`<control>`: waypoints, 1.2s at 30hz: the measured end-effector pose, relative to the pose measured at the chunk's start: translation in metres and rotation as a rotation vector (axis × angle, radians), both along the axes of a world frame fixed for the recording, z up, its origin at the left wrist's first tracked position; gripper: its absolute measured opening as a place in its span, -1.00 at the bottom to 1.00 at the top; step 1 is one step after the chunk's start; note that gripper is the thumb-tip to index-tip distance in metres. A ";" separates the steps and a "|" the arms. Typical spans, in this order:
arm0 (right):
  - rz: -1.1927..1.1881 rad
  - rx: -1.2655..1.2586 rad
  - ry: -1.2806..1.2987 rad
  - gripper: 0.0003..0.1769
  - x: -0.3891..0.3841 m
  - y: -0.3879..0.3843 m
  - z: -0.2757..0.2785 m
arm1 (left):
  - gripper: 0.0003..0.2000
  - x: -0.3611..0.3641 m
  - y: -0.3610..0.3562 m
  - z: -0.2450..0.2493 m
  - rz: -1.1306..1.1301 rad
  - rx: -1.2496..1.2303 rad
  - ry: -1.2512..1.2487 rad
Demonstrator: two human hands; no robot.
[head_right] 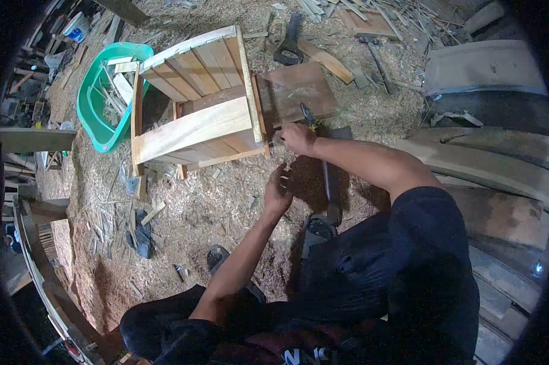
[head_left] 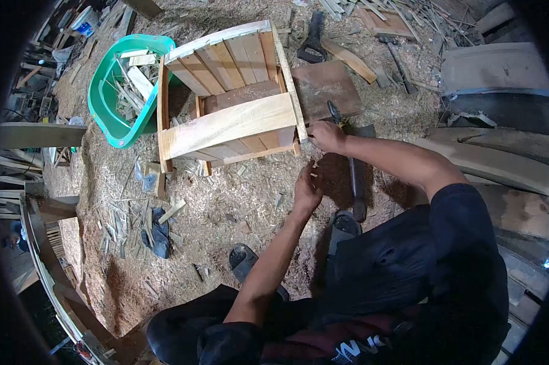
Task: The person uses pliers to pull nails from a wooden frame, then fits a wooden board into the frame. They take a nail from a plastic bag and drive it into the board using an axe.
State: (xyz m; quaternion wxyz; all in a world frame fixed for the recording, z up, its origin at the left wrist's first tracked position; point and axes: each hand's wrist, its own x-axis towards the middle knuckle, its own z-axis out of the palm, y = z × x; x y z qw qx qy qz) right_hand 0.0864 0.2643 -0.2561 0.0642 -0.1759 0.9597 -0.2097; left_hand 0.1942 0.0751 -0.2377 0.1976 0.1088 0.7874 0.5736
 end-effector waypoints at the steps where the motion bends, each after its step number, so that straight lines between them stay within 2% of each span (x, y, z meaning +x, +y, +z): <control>1: 0.017 0.010 0.040 -0.74 -0.001 0.000 -0.005 | -0.42 0.000 0.000 -0.004 0.002 0.015 0.038; 4: 0.004 -0.041 0.119 -0.77 -0.001 -0.002 -0.010 | -0.48 0.001 0.003 -0.006 0.004 -0.018 0.066; 6: -0.010 0.027 0.045 -0.77 0.000 -0.005 0.001 | -0.55 0.000 0.003 0.004 0.005 -0.060 0.017; 8: -0.020 0.138 -0.091 -0.78 -0.001 -0.011 0.028 | -0.56 -0.002 0.000 -0.001 -0.017 -0.038 0.079; 11: -0.038 0.137 -0.109 -0.77 -0.003 -0.010 0.026 | -0.58 0.000 -0.002 -0.008 0.029 0.045 0.051; 12: -0.027 0.055 -0.005 -0.76 -0.005 -0.007 0.015 | -0.58 -0.001 -0.004 -0.008 0.055 0.079 0.021; 14: -0.009 -0.110 0.197 -0.76 -0.006 -0.003 -0.009 | -0.61 -0.005 -0.010 0.028 0.046 0.058 0.053; 15: -0.031 -0.170 0.122 -0.75 -0.004 -0.003 0.002 | -0.62 -0.008 -0.015 0.043 0.039 0.049 0.068; 17: -0.072 -0.285 -0.025 -0.73 0.000 -0.005 0.043 | -0.67 -0.011 -0.022 0.045 0.019 0.053 0.181; 18: -0.120 -0.260 -0.032 -0.72 0.003 -0.004 0.055 | -0.69 -0.015 -0.025 0.046 0.012 0.054 0.242; 20: -0.213 -0.212 -0.040 -0.70 0.007 0.003 0.069 | -0.70 -0.025 -0.031 0.068 -0.031 0.126 0.412; 23: -0.446 -0.436 -0.100 -0.67 -0.002 0.027 0.073 | -0.68 -0.051 -0.044 0.126 -0.134 0.178 0.710; 25: -0.420 -0.454 0.166 -0.67 -0.008 0.030 0.116 | -0.67 -0.074 -0.050 0.168 -0.159 0.227 0.959; 26: -0.407 -0.459 0.300 -0.67 -0.011 0.030 0.144 | -0.67 -0.087 -0.054 0.189 -0.152 0.221 1.006; 27: -0.425 -0.507 0.247 -0.67 -0.013 0.029 0.170 | -0.67 -0.102 -0.058 0.207 -0.144 0.218 1.054; 29: -0.457 -0.602 0.139 -0.69 -0.017 0.023 0.211 | -0.64 -0.138 -0.062 0.233 -0.174 0.143 1.090; 30: -0.404 -0.667 0.155 -0.70 -0.020 0.020 0.218 | -0.60 -0.154 -0.059 0.239 -0.234 0.047 1.098; 32: -0.340 -0.634 0.201 -0.71 -0.013 0.004 0.240 | -0.50 -0.177 -0.057 0.248 -0.342 -0.153 1.105; 34: -0.296 -0.582 0.274 -0.74 -0.004 -0.014 0.254 | -0.41 -0.183 -0.058 0.250 -0.563 -0.305 0.927; 35: -0.296 -0.614 0.206 -0.74 -0.003 -0.017 0.251 | -0.36 -0.185 -0.057 0.248 -0.672 -0.379 0.835; 36: -0.277 -0.615 0.215 -0.74 0.000 -0.023 0.249 | -0.33 -0.183 -0.057 0.239 -0.643 -0.347 0.903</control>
